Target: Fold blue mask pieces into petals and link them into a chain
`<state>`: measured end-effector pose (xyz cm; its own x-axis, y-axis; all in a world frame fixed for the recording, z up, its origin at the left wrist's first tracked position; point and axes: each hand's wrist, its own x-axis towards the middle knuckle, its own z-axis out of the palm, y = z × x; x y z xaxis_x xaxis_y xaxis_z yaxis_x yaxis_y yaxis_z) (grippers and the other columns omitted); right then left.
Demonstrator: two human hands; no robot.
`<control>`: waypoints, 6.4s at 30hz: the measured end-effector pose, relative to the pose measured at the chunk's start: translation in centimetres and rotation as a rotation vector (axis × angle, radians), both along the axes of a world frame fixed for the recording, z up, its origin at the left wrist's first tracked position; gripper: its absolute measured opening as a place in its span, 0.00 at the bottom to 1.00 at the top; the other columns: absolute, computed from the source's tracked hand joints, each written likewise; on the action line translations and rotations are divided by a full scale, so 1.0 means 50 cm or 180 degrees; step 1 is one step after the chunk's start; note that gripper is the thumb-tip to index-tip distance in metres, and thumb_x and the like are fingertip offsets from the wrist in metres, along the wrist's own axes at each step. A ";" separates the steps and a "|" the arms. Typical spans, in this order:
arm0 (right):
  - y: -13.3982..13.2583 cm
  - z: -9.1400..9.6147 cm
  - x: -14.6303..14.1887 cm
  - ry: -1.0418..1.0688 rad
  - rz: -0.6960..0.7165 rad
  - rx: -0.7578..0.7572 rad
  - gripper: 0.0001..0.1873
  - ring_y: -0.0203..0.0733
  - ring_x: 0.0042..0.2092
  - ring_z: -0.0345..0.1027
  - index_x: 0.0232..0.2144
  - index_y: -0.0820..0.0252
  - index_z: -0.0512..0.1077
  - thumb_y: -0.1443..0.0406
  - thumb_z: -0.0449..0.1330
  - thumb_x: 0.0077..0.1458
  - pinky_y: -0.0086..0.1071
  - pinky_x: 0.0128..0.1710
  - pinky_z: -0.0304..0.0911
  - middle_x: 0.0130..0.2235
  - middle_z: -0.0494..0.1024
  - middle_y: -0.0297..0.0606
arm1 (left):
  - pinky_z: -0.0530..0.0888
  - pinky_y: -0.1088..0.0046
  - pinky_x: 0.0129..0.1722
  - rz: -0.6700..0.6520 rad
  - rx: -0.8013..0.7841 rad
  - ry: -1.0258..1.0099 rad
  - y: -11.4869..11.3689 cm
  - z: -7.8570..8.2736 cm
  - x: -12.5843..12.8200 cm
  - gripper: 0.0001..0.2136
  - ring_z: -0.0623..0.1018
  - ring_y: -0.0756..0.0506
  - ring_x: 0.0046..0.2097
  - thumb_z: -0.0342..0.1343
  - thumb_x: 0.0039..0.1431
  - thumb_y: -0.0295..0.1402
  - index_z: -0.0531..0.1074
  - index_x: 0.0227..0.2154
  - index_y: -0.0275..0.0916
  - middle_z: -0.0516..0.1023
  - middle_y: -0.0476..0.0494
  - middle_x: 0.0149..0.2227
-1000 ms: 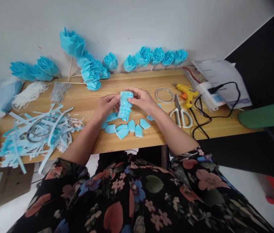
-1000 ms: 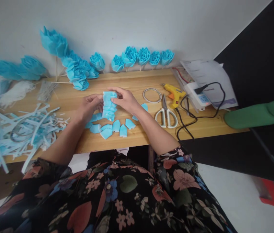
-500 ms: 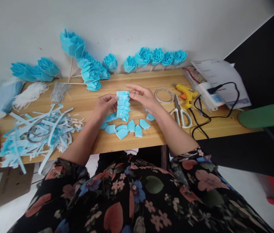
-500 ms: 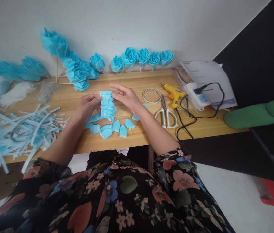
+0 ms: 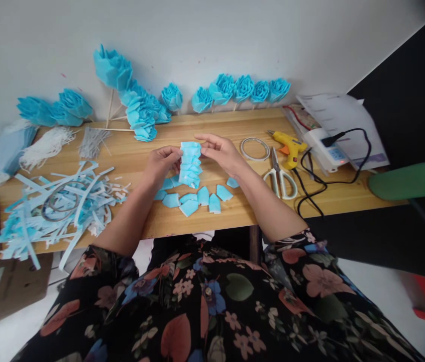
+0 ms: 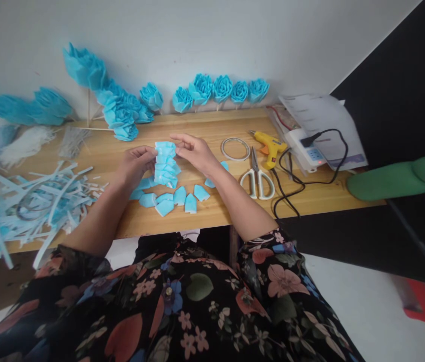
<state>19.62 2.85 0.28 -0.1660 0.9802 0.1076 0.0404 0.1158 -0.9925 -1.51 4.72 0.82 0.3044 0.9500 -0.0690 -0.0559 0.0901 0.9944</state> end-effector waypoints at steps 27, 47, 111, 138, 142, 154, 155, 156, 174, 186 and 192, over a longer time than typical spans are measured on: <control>-0.022 0.021 -0.001 -0.2755 0.0447 0.0381 0.14 0.42 0.39 0.72 0.43 0.56 0.80 0.57 0.67 0.56 0.33 0.38 0.57 0.41 0.83 0.38 | 0.75 0.77 0.26 0.0509 0.0011 -0.0077 0.022 -0.003 -0.009 0.13 0.75 0.51 0.22 0.61 0.64 0.35 0.71 0.25 0.37 0.76 0.50 0.20; -0.010 0.035 0.035 -0.2382 0.1127 0.0265 0.10 0.39 0.41 0.73 0.38 0.58 0.80 0.61 0.60 0.60 0.31 0.41 0.58 0.39 0.83 0.35 | 0.73 0.75 0.26 0.0528 0.0064 0.0458 0.067 0.016 0.044 0.10 0.74 0.50 0.22 0.55 0.64 0.27 0.71 0.25 0.37 0.73 0.49 0.20; -0.006 0.021 0.014 -0.0712 -0.0283 0.0378 0.17 0.36 0.32 0.67 0.43 0.59 0.81 0.57 0.66 0.54 0.33 0.37 0.66 0.28 0.75 0.31 | 0.66 0.78 0.23 0.0185 -0.0418 -0.0928 -0.008 0.021 -0.026 0.16 0.71 0.53 0.24 0.65 0.59 0.41 0.71 0.22 0.36 0.71 0.49 0.23; -0.030 0.023 -0.022 -0.0567 0.0240 0.0287 0.20 0.41 0.40 0.75 0.49 0.56 0.78 0.53 0.65 0.57 0.36 0.43 0.69 0.37 0.82 0.35 | 0.75 0.72 0.39 -0.0174 0.0517 -0.0531 -0.017 -0.030 -0.007 0.30 0.77 0.50 0.34 0.68 0.51 0.29 0.67 0.57 0.41 0.76 0.52 0.33; -0.035 0.024 -0.028 -0.0633 0.0284 0.0329 0.21 0.38 0.38 0.72 0.49 0.55 0.77 0.54 0.66 0.56 0.34 0.40 0.67 0.37 0.80 0.34 | 0.73 0.75 0.35 -0.0197 0.0432 -0.0388 -0.032 -0.015 0.002 0.30 0.77 0.51 0.31 0.70 0.48 0.25 0.68 0.56 0.42 0.76 0.52 0.32; -0.029 0.020 -0.029 -0.0487 0.0039 0.0417 0.19 0.35 0.33 0.68 0.45 0.55 0.73 0.52 0.66 0.56 0.31 0.36 0.65 0.32 0.78 0.31 | 0.75 0.74 0.37 -0.0246 0.0195 -0.0598 -0.045 0.007 0.004 0.29 0.78 0.50 0.33 0.67 0.51 0.24 0.68 0.57 0.42 0.77 0.51 0.34; -0.027 0.021 -0.026 -0.0457 -0.0077 0.0415 0.20 0.36 0.35 0.70 0.45 0.55 0.73 0.50 0.65 0.57 0.32 0.38 0.66 0.33 0.78 0.32 | 0.75 0.74 0.37 -0.0287 0.0181 -0.0631 -0.046 0.009 0.002 0.30 0.78 0.50 0.33 0.67 0.51 0.23 0.68 0.57 0.42 0.76 0.51 0.33; -0.026 0.023 -0.023 -0.0434 -0.0210 0.0417 0.20 0.37 0.36 0.72 0.44 0.55 0.74 0.49 0.64 0.58 0.32 0.40 0.67 0.34 0.79 0.33 | 0.75 0.74 0.36 -0.0344 0.0163 -0.0662 -0.046 0.009 0.001 0.30 0.78 0.50 0.33 0.67 0.51 0.24 0.68 0.58 0.42 0.76 0.51 0.33; -0.018 0.022 -0.017 -0.0717 -0.0463 0.0518 0.08 0.38 0.35 0.70 0.32 0.56 0.72 0.58 0.63 0.55 0.33 0.38 0.66 0.34 0.80 0.34 | 0.74 0.78 0.30 -0.0771 0.0255 -0.0292 -0.052 0.007 0.005 0.25 0.76 0.53 0.30 0.66 0.50 0.24 0.73 0.53 0.39 0.75 0.52 0.30; -0.025 0.041 -0.006 -0.0866 -0.0305 0.0629 0.13 0.39 0.38 0.70 0.32 0.56 0.74 0.54 0.65 0.55 0.34 0.41 0.66 0.35 0.79 0.35 | 0.72 0.76 0.30 0.0216 0.0428 -0.0301 -0.021 0.008 -0.009 0.28 0.75 0.51 0.29 0.64 0.51 0.23 0.68 0.57 0.38 0.76 0.50 0.32; -0.033 0.041 -0.021 -0.0867 -0.0007 0.0517 0.10 0.41 0.39 0.73 0.30 0.57 0.74 0.57 0.65 0.53 0.37 0.44 0.68 0.36 0.81 0.36 | 0.72 0.76 0.32 0.0365 0.0385 -0.0425 -0.021 0.006 -0.007 0.28 0.74 0.51 0.30 0.63 0.51 0.23 0.68 0.57 0.40 0.78 0.47 0.36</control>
<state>18.57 1.20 2.33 -0.2081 0.9543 0.2145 0.3025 0.2714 -0.9137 -1.88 3.66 1.12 0.1927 0.9779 0.0815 -0.1910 -0.0441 0.9806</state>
